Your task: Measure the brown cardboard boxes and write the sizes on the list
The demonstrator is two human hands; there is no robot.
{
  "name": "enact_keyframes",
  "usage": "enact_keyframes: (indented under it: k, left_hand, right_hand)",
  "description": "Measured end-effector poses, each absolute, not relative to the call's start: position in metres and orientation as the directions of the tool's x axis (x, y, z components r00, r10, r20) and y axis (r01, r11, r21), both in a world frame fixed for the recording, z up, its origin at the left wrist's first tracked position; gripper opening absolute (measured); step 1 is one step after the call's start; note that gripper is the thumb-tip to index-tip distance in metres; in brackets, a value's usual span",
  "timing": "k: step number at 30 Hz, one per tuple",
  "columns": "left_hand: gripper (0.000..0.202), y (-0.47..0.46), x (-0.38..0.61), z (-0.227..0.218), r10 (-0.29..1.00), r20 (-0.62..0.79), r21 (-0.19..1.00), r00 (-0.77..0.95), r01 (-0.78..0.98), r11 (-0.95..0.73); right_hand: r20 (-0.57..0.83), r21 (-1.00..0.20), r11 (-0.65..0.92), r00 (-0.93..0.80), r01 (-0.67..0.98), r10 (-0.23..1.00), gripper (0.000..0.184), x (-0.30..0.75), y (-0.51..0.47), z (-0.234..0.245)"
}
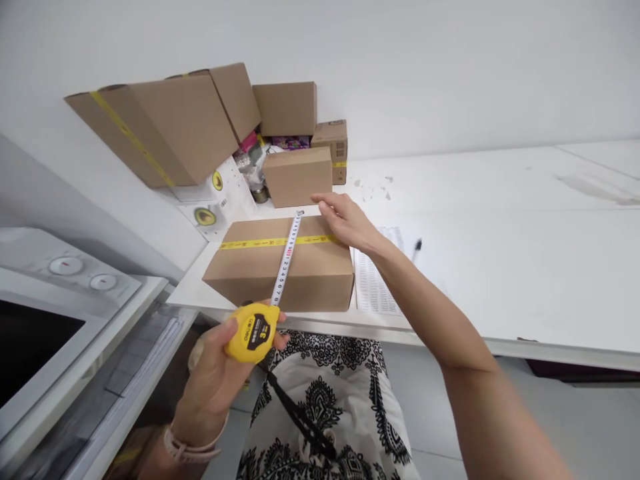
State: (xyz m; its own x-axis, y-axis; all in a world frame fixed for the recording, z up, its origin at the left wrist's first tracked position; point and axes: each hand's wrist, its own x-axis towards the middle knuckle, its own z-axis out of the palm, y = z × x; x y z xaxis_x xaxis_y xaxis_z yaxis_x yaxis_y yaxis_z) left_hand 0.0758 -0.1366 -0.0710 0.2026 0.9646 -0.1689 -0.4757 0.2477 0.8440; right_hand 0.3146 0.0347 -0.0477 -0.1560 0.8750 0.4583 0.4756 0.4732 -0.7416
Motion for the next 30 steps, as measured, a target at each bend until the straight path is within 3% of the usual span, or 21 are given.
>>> enact_keyframes:
  k: [5, 12, 19, 30]
  left_hand:
    - [0.038, -0.129, 0.084, -0.069, 0.969, -0.178, 0.834, 0.174, -0.496, 0.242]
    - [0.039, -0.123, 0.098, -0.063, 0.965, -0.196, 0.803, 0.177, -0.536, 0.261]
    - [0.039, -0.128, 0.113, -0.064, 0.959, -0.223, 0.757, 0.174, -0.589, 0.283]
    - [0.048, -0.144, 0.12, -0.07, 0.961, -0.204, 0.778, 0.186, -0.565, 0.274]
  right_hand:
    - [0.348, -0.696, 0.471, -0.319, 0.542, 0.882, 0.034, 0.303, 0.06, -0.05]
    - [0.32, -0.676, 0.524, -0.434, 0.518, 0.842, 0.044, 0.306, 0.073, -0.053]
    - [0.236, -0.623, 0.471, -0.424, 0.625, 0.874, 0.043, 0.303, 0.07, -0.05]
    - [0.15, -0.682, 0.324, -0.308, 0.656, 0.94, 0.059, 0.3, 0.062, -0.046]
